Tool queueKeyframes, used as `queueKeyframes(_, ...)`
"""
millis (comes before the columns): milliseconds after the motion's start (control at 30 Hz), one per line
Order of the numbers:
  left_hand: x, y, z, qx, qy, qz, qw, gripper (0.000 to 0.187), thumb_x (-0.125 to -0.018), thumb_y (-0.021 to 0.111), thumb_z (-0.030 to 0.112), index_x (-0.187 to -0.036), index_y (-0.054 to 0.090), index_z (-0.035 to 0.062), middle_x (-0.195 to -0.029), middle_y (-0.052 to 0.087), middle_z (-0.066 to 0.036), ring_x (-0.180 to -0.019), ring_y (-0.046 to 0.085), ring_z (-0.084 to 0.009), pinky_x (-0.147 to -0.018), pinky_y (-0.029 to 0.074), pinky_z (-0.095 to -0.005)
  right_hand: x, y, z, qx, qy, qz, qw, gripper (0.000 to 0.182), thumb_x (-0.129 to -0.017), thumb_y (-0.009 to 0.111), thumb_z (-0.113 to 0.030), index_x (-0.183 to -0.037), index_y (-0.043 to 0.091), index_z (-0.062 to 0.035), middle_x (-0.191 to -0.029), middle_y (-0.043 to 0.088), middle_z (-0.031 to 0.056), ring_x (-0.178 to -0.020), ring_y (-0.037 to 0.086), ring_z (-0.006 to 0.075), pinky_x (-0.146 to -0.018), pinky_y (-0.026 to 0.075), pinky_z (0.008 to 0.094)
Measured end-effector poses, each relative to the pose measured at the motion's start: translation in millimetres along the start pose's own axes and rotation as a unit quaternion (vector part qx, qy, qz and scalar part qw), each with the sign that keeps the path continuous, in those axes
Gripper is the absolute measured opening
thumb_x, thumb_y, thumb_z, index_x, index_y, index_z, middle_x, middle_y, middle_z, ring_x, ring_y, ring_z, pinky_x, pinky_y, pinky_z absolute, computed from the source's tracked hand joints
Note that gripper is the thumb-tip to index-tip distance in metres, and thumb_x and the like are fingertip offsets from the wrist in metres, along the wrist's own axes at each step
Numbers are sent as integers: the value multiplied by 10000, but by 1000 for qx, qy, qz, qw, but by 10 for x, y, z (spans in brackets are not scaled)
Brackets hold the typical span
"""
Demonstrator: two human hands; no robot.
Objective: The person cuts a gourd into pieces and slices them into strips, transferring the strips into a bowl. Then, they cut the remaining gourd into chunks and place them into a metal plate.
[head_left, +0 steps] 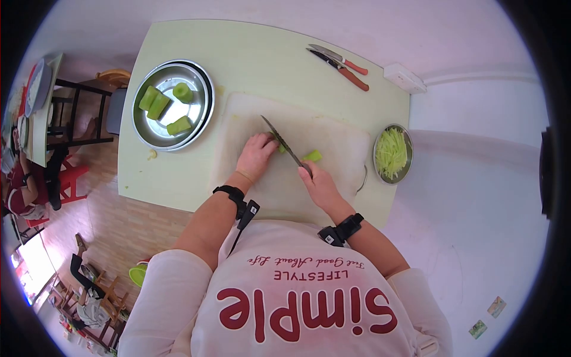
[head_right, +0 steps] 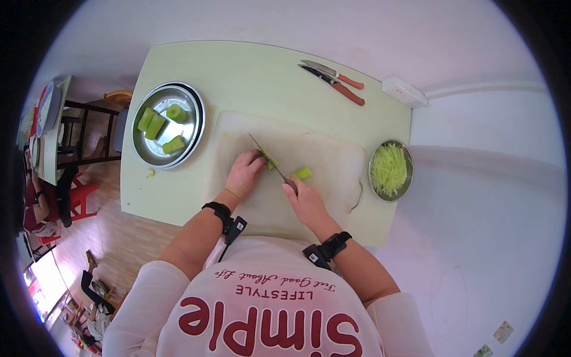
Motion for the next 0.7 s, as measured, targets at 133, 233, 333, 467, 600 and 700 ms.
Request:
queueKeyframes(133, 8, -1, 8, -3, -5, -2, 1000, 243, -738, 565, 46, -974, 608, 87, -1025, 561, -78, -993, 535, -272, -868, 453, -378, -12, -20, -8, -28, 12, -7, 999, 455, -963, 449, -421, -1169, 571, -34, -968, 638, 233, -901, 618, 385, -779, 486, 420)
queueKeyframes(233, 0, -2, 14, -13, 2, -6, 1000, 250, -734, 568, 41, -978, 612, 81, -1030, 562, -80, -995, 535, -272, -870, 454, -376, -14, -118, -128, -39, 58, -36, 997, 448, -960, 456, -419, -1155, 581, -36, -952, 641, 232, -891, 621, 382, -773, 487, 415)
queueKeyframes(333, 4, 1, 9, -4, -4, -3, 1000, 258, -736, 566, 37, -986, 617, 79, -1038, 565, -81, -997, 535, -272, -873, 455, -378, 50, -147, -209, -22, 45, -18, 999, 441, -959, 459, -416, -1150, 587, -41, -936, 645, 226, -878, 624, 377, -763, 489, 411)
queueKeyframes(467, 4, 6, 6, -6, -3, 1, 1000, 264, -741, 564, 36, -996, 620, 76, -1050, 566, -82, -1000, 533, -274, -877, 455, -378, 104, -136, -244, -20, 15, 14, 1000, 431, -959, 460, -410, -1150, 590, -46, -934, 651, 211, -861, 628, 371, -747, 490, 416)
queueKeyframes(600, 8, -11, 15, -3, -7, 2, 1000, 263, -749, 561, 37, -1003, 619, 71, -1061, 566, -87, -1006, 529, -277, -883, 453, -377, 125, -117, -265, -9, 22, 12, 1000, 424, -958, 463, -405, -1151, 590, -50, -932, 652, 208, -861, 628, 374, -743, 489, 426)
queueKeyframes(700, 6, -10, 11, -2, -7, 8, 1000, 256, -753, 559, 36, -1000, 620, 66, -1064, 568, -87, -1011, 527, -280, -888, 452, -379, 120, -112, -281, -3, 2, 27, 1000, 414, -958, 464, -401, -1144, 592, -54, -910, 653, 208, -845, 628, 380, -731, 489, 438)
Point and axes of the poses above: each hand's wrist, its own x-axis away from the middle knuckle, its own y-axis out of the palm, z = x × y, the point moved 7 cm from there along -x, towards the middle knuckle
